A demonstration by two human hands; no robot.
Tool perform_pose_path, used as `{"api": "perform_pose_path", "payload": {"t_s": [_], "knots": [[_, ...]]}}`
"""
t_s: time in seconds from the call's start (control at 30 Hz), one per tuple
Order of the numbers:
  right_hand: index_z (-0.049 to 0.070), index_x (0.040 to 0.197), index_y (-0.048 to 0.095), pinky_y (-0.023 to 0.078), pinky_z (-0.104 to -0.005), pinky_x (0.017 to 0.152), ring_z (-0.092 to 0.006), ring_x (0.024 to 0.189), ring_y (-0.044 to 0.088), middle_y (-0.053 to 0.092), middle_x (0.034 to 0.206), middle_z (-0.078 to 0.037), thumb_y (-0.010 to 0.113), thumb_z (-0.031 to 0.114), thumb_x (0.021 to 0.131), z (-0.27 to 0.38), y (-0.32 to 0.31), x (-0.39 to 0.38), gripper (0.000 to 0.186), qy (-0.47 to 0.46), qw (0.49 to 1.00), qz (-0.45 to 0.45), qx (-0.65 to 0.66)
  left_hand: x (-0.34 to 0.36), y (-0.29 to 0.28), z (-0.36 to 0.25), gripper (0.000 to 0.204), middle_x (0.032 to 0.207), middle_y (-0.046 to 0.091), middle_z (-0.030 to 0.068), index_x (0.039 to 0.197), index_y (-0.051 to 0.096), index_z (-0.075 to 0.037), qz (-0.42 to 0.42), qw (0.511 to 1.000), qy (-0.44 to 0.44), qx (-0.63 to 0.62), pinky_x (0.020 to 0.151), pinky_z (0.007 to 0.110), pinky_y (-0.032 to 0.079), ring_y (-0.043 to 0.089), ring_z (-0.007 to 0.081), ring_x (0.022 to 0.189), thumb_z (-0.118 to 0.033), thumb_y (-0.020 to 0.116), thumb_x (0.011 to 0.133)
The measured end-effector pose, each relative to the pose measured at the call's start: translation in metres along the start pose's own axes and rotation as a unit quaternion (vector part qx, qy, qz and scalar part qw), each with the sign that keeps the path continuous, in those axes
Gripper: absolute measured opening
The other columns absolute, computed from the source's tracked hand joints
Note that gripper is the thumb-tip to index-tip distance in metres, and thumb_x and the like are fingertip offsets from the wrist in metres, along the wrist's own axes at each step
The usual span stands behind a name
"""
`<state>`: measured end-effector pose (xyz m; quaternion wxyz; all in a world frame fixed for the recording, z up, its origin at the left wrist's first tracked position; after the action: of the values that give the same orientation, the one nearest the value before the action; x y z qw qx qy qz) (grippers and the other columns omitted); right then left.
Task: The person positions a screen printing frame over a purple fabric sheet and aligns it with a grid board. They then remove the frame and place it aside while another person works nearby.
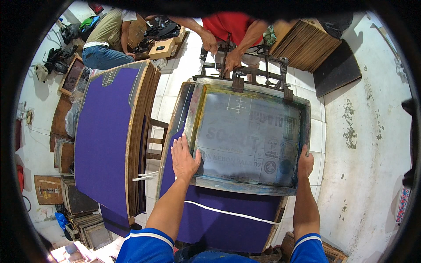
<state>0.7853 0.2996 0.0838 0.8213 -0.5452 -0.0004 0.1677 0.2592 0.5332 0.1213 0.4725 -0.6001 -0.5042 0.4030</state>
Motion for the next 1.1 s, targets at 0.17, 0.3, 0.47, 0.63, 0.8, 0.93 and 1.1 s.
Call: {"api": "perform_pose_path", "payload": {"t_s": [0.17, 0.3, 0.47, 0.63, 0.8, 0.93, 1.1], "knots": [[0.0, 0.103, 0.073, 0.052, -0.0546, 0.088, -0.0454, 0.101, 0.071, 0.075, 0.103, -0.025, 0.045, 0.078, 0.098, 0.0005, -0.0001, -0.0005, 0.083, 0.005, 1.0, 0.005, -0.009, 0.0006, 0.0012, 0.0008, 0.089, 0.158, 0.042, 0.022, 0.164, 0.025, -0.006, 0.012, 1.0, -0.005, 0.006, 0.129, 0.05, 0.025, 0.034, 0.0386, 0.153, -0.036, 0.069, 0.093], [0.0, 0.104, 0.074, 0.052, -0.0545, 0.089, -0.045, 0.102, 0.071, 0.075, 0.104, -0.024, 0.044, 0.078, 0.098, -0.0002, 0.0008, 0.0008, 0.084, 0.003, 1.0, 0.002, -0.011, 0.0003, 0.0008, 0.001, 0.089, 0.159, 0.042, 0.0211, 0.164, 0.025, -0.006, 0.008, 1.0, -0.004, 0.008, 0.129, 0.05, 0.025, 0.033, 0.0378, 0.153, -0.038, 0.068, 0.093], [-0.002, 0.102, 0.073, 0.051, -0.0547, 0.092, -0.047, 0.102, 0.07, 0.075, 0.105, -0.027, 0.044, 0.08, 0.096, -0.0017, 0.0001, 0.0001, 0.087, 0.011, 1.0, -0.016, 0.003, 0.0006, 0.0021, 0.0019, 0.089, 0.158, 0.042, 0.0219, 0.164, 0.026, -0.006, 0.004, 1.0, -0.001, 0.004, 0.128, 0.051, 0.025, 0.034, 0.0384, 0.153, -0.038, 0.068, 0.092], [0.0, 0.11, 0.075, 0.052, -0.0554, 0.092, -0.046, 0.107, 0.07, 0.075, 0.111, -0.025, 0.044, 0.078, 0.097, 0.0025, -0.0015, -0.0024, 0.084, 0.007, 1.0, -0.009, -0.024, 0.0006, 0.002, 0.0024, 0.09, 0.157, 0.043, 0.0229, 0.164, 0.026, -0.006, -0.003, 1.0, 0.0, 0.001, 0.128, 0.051, 0.026, 0.035, 0.039, 0.152, -0.038, 0.069, 0.091], [0.001, 0.111, 0.075, 0.052, -0.0554, 0.092, -0.0457, 0.107, 0.07, 0.075, 0.112, -0.025, 0.044, 0.078, 0.097, 0.0036, -0.0034, -0.0033, 0.084, 0.005, 1.0, -0.018, -0.018, 0.0005, 0.0019, 0.0019, 0.092, 0.157, 0.043, 0.0225, 0.164, 0.025, -0.006, 0.0, 1.0, 0.001, 0.007, 0.128, 0.051, 0.025, 0.035, 0.039, 0.152, -0.04, 0.069, 0.091], [0.002, 0.114, 0.074, 0.052, -0.0555, 0.093, -0.0449, 0.108, 0.07, 0.074, 0.113, -0.025, 0.044, 0.078, 0.097, 0.0, 0.0013, 0.0, 0.085, 0.009, 1.0, -0.009, -0.025, 0.0005, 0.0017, 0.0015, 0.093, 0.157, 0.043, 0.0216, 0.164, 0.024, -0.007, 0.005, 1.0, -0.002, 0.009, 0.128, 0.051, 0.025, 0.035, 0.0384, 0.152, -0.041, 0.07, 0.09], [0.001, 0.117, 0.074, 0.052, -0.0558, 0.094, -0.0457, 0.11, 0.07, 0.074, 0.116, -0.026, 0.043, 0.079, 0.096, -0.0025, 0.0024, 0.0011, 0.086, 0.004, 0.999, -0.018, -0.026, 0.0001, -0.0008, 0.0, 0.093, 0.157, 0.044, 0.0207, 0.164, 0.025, -0.007, 0.005, 1.0, -0.005, 0.013, 0.128, 0.05, 0.026, 0.035, 0.0378, 0.153, -0.041, 0.07, 0.09]]}}
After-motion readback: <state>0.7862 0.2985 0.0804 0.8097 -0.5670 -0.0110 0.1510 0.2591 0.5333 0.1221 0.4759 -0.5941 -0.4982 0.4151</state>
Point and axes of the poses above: each hand's wrist, its own x-axis towards the middle knuckle, its own y-axis out of the palm, z = x × y, the point moved 9 cm from there along x, towards the middle knuckle
